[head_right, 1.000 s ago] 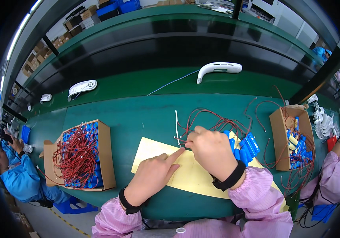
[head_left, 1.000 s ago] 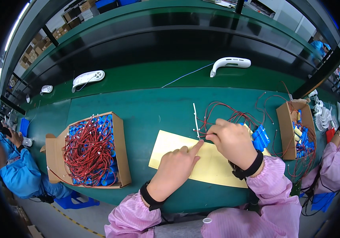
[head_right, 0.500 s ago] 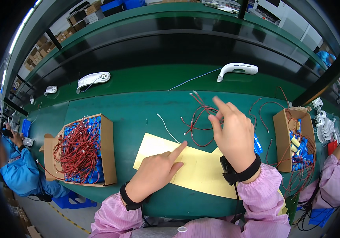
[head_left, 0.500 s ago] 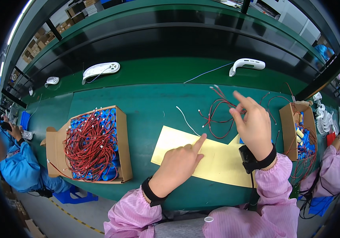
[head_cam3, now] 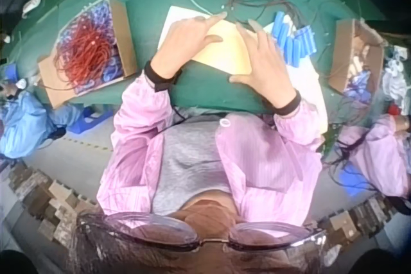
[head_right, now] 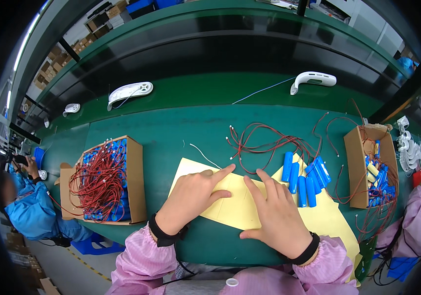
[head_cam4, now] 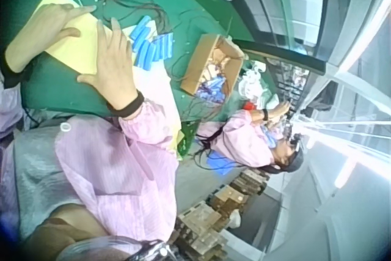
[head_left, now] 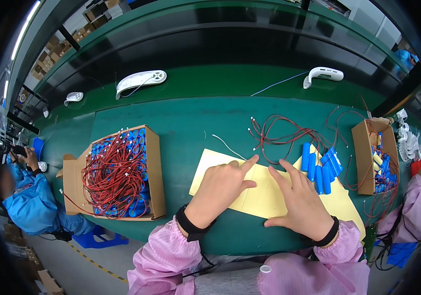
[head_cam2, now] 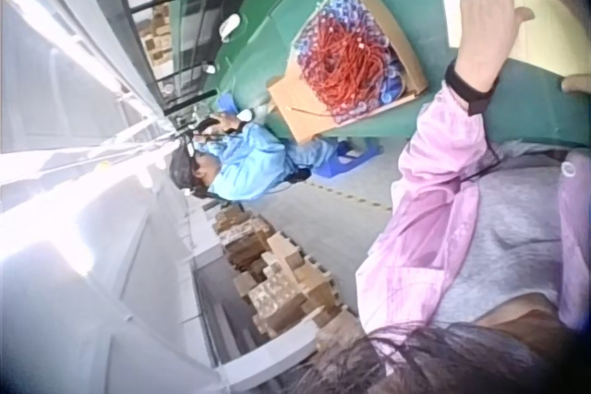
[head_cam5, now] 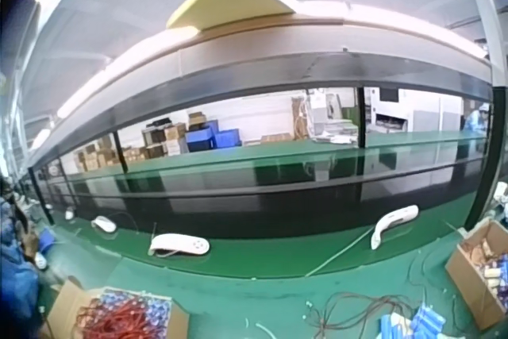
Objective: The recorder is assembling battery packs at a factory workbench by applying yellow adhesive tape to group the cells and connecting wires.
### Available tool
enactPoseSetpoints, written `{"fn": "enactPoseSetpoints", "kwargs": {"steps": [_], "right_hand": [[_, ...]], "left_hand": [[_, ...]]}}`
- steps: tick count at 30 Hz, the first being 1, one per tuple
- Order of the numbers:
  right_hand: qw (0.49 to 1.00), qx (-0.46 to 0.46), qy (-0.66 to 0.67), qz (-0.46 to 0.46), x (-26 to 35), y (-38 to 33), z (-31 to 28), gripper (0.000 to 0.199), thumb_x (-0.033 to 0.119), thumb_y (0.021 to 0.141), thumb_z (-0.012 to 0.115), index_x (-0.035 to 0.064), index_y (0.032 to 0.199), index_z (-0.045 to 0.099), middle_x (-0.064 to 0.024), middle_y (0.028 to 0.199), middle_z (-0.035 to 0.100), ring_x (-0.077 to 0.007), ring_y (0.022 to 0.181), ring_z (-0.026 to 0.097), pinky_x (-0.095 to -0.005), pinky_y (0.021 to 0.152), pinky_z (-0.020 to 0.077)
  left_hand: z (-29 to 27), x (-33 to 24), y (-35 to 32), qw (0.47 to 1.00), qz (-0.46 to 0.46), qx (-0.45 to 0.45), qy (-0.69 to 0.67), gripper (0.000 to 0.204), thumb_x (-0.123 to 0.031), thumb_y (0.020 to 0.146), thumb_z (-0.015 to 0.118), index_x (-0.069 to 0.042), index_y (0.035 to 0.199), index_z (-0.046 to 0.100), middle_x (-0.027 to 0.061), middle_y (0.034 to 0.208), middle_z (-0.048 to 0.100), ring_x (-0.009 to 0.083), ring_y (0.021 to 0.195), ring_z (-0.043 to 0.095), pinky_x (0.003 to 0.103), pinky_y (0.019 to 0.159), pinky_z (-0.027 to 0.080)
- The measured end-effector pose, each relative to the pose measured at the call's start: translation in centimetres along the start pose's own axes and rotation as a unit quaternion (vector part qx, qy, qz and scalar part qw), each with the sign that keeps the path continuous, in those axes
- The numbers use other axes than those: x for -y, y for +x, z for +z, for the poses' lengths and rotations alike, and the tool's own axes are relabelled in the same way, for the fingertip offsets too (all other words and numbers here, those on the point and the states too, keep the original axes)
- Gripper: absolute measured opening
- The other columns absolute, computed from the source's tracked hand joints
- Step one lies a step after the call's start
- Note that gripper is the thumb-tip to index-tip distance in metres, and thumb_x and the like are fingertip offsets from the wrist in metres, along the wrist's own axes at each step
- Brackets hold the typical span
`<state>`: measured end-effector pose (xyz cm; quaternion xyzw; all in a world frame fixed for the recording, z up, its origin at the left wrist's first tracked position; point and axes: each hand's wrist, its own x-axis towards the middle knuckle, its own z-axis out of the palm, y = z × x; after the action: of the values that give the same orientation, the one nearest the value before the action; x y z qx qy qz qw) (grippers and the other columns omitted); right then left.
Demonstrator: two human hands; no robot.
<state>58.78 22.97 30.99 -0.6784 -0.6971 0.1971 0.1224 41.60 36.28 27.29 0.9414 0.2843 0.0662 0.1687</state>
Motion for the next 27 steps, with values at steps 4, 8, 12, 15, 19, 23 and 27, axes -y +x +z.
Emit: {"fn": "enactPoseSetpoints", "kwargs": {"steps": [4, 8, 12, 15, 19, 23, 27], "right_hand": [[1.000, 0.000, 0.009, 0.003, -0.1, -0.7, 0.2, 0.109, 0.037, 0.057, 0.089, 0.0075, 0.145, 0.031, -0.0198, 0.143, 0.031, -0.0373, 0.123, 0.042, -0.0501, 0.108, 0.0315], [1.000, -0.016, 0.016, -0.005, -0.5, -0.9, 0.6, 0.110, 0.036, 0.056, 0.089, 0.0074, 0.145, 0.032, -0.0196, 0.143, 0.031, -0.0369, 0.123, 0.042, -0.0498, 0.108, 0.0318], [1.000, -0.019, 0.018, -0.007, -0.6, -0.9, 0.6, 0.110, 0.036, 0.055, 0.089, 0.0072, 0.145, 0.033, -0.0196, 0.142, 0.032, -0.0358, 0.121, 0.043, -0.0484, 0.107, 0.0326], [1.000, -0.020, 0.015, -0.003, -0.6, -0.9, 0.4, 0.110, 0.036, 0.055, 0.089, 0.0071, 0.145, 0.033, -0.0196, 0.142, 0.032, -0.0353, 0.120, 0.043, -0.0475, 0.106, 0.0330], [1.000, -0.019, 0.022, 0.000, -0.6, -0.9, 0.5, 0.110, 0.035, 0.054, 0.090, 0.0067, 0.145, 0.033, -0.0195, 0.142, 0.032, -0.0354, 0.120, 0.043, -0.0470, 0.106, 0.0330], [1.000, -0.023, 0.012, -0.004, -0.5, -0.7, 0.5, 0.111, 0.034, 0.053, 0.090, 0.0085, 0.145, 0.034, -0.0181, 0.142, 0.033, -0.0353, 0.120, 0.043, -0.0471, 0.105, 0.0335], [0.999, -0.029, 0.005, -0.012, -0.1, -0.6, 0.2, 0.113, 0.032, 0.050, 0.092, 0.0115, 0.145, 0.035, -0.0158, 0.139, 0.034, -0.0348, 0.120, 0.043, -0.0467, 0.102, 0.0336]], "left_hand": [[-0.4, -0.8, -0.3, 0.998, -0.005, 0.015, 0.060, 0.058, -0.041, 0.085, 0.065, -0.016, 0.136, 0.052, 0.0094, 0.073, 0.062, 0.0249, 0.063, 0.064, 0.035, 0.057, 0.051], [-0.5, -0.9, -1.3, 0.994, -0.037, 0.034, 0.099, 0.060, -0.045, 0.089, 0.060, -0.017, 0.140, 0.048, 0.0090, 0.072, 0.062, 0.0247, 0.061, 0.064, 0.036, 0.054, 0.050], [-1.1, -0.2, -2.0, 0.987, -0.100, 0.048, 0.114, 0.064, -0.051, 0.090, 0.056, -0.015, 0.143, 0.045, 0.0107, 0.067, 0.062, 0.0268, 0.058, 0.064, 0.038, 0.052, 0.050], [-2.1, 0.8, -2.4, 0.980, -0.143, 0.059, 0.127, 0.067, -0.053, 0.091, 0.054, -0.013, 0.143, 0.044, 0.0134, 0.060, 0.061, 0.0298, 0.054, 0.063, 0.040, 0.050, 0.049], [-2.3, 3.0, -3.6, 0.971, -0.176, 0.006, 0.160, 0.067, -0.054, 0.092, 0.053, -0.011, 0.143, 0.044, 0.0168, 0.057, 0.059, 0.0336, 0.052, 0.062, 0.043, 0.049, 0.049], [-2.7, 3.0, -3.7, 0.940, -0.286, 0.024, 0.184, 0.070, -0.052, 0.092, 0.055, -0.002, 0.140, 0.045, 0.0150, 0.059, 0.060, 0.0344, 0.056, 0.062, 0.043, 0.054, 0.051], [-2.1, 3.6, -3.7, 0.969, -0.203, -0.076, 0.116, 0.063, -0.038, 0.089, 0.063, 0.002, 0.136, 0.046, 0.0195, 0.096, 0.062, 0.0331, 0.088, 0.062, 0.040, 0.072, 0.052]]}}
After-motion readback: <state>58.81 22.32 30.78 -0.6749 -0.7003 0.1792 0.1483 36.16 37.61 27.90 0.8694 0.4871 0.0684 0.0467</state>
